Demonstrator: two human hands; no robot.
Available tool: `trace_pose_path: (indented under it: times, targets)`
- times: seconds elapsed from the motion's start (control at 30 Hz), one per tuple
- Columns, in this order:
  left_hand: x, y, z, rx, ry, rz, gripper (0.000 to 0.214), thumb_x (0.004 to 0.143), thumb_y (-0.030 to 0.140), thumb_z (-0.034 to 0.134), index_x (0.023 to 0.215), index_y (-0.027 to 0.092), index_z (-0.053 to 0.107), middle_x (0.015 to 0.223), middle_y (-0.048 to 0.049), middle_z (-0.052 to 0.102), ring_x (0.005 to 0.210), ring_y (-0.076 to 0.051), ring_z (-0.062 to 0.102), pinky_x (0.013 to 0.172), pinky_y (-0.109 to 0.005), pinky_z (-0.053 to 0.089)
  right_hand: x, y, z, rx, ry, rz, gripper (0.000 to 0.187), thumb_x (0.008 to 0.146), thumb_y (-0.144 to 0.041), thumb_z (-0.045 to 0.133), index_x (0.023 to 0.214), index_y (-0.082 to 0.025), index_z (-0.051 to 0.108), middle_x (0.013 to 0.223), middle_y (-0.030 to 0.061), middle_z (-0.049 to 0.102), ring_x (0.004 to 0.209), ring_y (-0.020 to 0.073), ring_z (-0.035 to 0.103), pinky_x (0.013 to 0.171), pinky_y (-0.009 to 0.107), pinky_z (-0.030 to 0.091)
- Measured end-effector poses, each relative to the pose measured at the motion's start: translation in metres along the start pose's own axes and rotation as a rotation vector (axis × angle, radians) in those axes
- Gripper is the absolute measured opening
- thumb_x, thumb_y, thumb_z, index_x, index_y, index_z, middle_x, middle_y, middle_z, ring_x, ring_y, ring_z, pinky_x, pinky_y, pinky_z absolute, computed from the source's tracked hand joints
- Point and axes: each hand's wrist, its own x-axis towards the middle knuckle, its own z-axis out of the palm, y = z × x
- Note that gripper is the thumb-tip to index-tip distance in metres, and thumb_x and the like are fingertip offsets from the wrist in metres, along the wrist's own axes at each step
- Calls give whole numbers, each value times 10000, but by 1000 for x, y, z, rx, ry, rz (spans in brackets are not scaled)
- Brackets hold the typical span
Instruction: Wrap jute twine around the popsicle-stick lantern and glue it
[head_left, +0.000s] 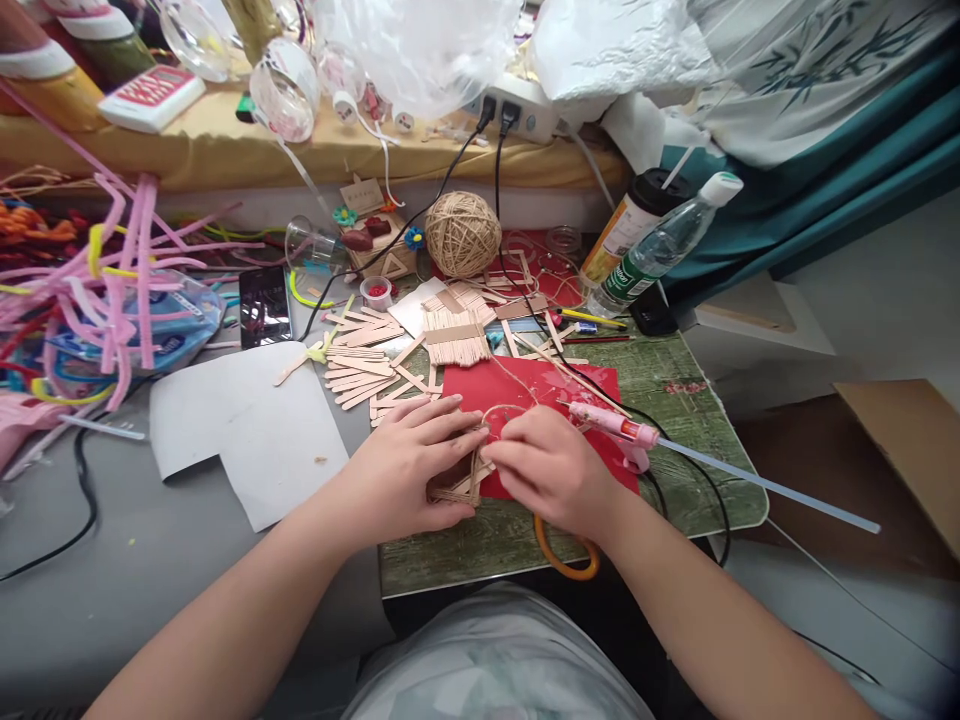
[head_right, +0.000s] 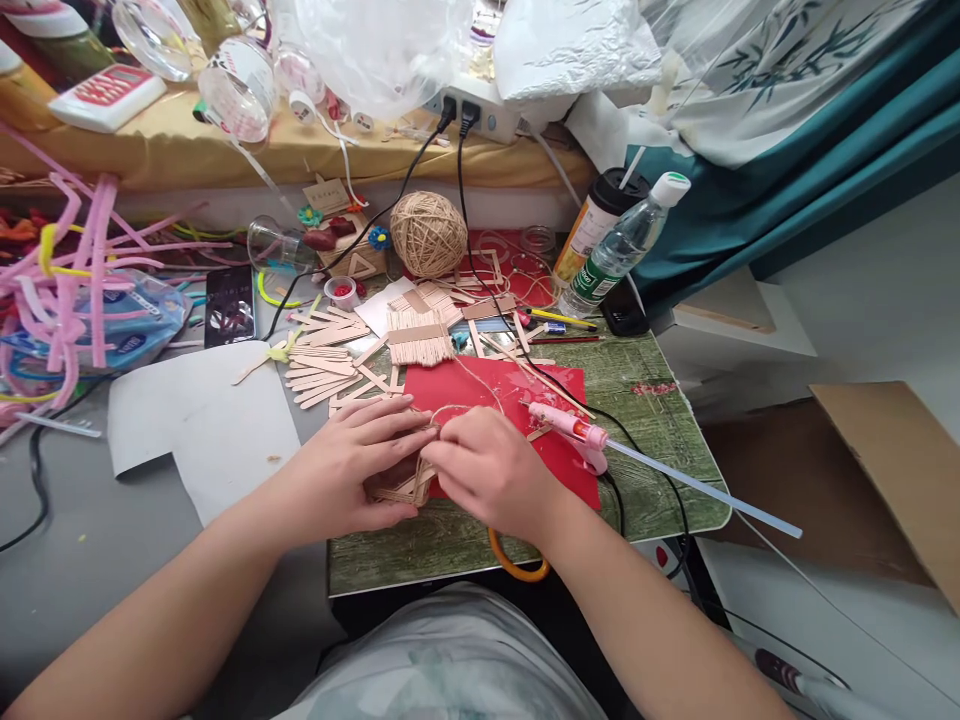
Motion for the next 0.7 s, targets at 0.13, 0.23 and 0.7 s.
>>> trace_pose_path:
  times: [0.13,0.23,0.7]
  targets:
    - [2,1,-1,-17,4,-15,725,853,508,800,1514,288,600,1596,-94,601,1529,-394,490,1268,-571,358,6,-10,-4,-186,-255,-136,201,1037,-140,545,1116,-219,712,1007,102,704,918,270,580,843,438,484]
    - [2,1,-1,-19,16,-11,732,847,510,802,1511,276,598,1589,-99,607,1519,-391,502,1256,-564,374,10,-8,-5,-235,-300,-124,156,1018,-161,580,1103,-198,705,1049,120,708,936,283,575,842,440,476]
    - [0,1,1,-31,23,-14,763,855,497,799,1548,277,568,1593,-92,604,1537,-387,483,1269,-569,369,-1,0,1,52,-146,50,237,1026,-146,585,1222,-237,682,1082,95,688,1004,255,637,918,422,563]
